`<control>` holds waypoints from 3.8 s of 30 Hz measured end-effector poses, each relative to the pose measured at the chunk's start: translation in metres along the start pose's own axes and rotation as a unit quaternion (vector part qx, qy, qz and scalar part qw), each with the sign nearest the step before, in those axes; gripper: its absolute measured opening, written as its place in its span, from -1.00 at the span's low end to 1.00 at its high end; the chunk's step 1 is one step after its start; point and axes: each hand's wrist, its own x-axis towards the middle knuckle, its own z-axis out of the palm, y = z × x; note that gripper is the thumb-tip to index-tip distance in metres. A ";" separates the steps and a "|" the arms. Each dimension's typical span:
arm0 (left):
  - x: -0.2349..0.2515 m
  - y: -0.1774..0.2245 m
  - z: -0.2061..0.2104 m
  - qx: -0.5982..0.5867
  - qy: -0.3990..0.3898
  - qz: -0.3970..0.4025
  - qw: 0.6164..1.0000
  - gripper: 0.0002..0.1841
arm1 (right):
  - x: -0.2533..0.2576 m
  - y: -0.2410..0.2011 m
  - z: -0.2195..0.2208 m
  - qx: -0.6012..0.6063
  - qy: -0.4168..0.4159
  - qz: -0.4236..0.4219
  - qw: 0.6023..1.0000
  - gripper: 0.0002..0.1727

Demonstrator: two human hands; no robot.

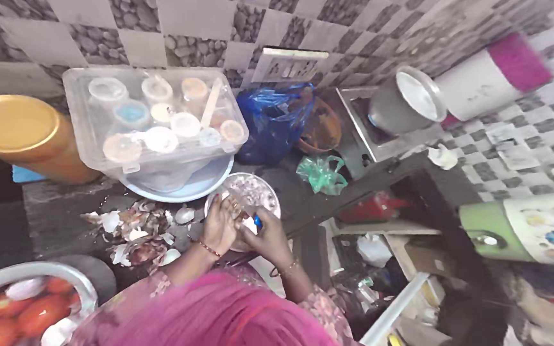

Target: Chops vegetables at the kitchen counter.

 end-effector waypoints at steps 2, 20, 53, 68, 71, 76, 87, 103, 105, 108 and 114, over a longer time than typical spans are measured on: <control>-0.006 -0.005 -0.001 0.025 -0.048 -0.005 0.999 -0.27 | -0.009 -0.002 0.005 -0.014 0.008 0.009 1.000 -0.58; -0.032 -0.014 -0.029 0.481 -0.188 0.227 0.825 -0.63 | -0.044 0.004 -0.021 0.477 -0.045 0.199 0.855 -0.85; 0.049 0.007 -0.029 0.343 -0.165 0.100 0.919 -0.67 | 0.034 0.048 0.004 0.297 -0.153 0.157 0.930 -0.64; 0.067 -0.001 -0.031 0.324 -0.088 0.025 0.942 -0.67 | 0.044 0.065 0.018 0.279 -0.152 0.185 0.930 -0.58; 0.067 0.005 -0.032 0.327 -0.108 0.028 0.939 -0.62 | 0.045 0.068 0.019 0.252 -0.147 0.184 0.939 -0.61; 0.065 0.008 -0.031 0.340 -0.117 0.045 0.932 -0.62 | 0.050 0.064 0.009 0.201 -0.179 0.194 0.943 -0.50; 0.066 0.013 -0.030 0.364 -0.126 0.031 0.923 -0.70 | 0.048 0.062 0.010 0.234 -0.205 0.190 0.931 -0.60; 0.078 0.000 -0.024 0.355 -0.083 0.023 0.931 -0.67 | 0.049 0.074 0.013 0.228 -0.152 0.197 0.941 -0.61; 0.075 0.004 -0.020 0.380 -0.050 0.034 0.923 -0.62 | 0.050 0.076 0.003 0.201 -0.151 0.217 0.943 -0.65; 0.072 0.011 -0.014 0.434 -0.006 0.053 0.899 -0.54 | 0.048 0.076 -0.021 0.145 -0.115 0.229 0.956 -0.63; 0.076 0.004 -0.012 0.491 -0.034 0.087 0.866 -0.50 | 0.035 0.075 -0.051 0.100 -0.009 0.250 0.963 -0.66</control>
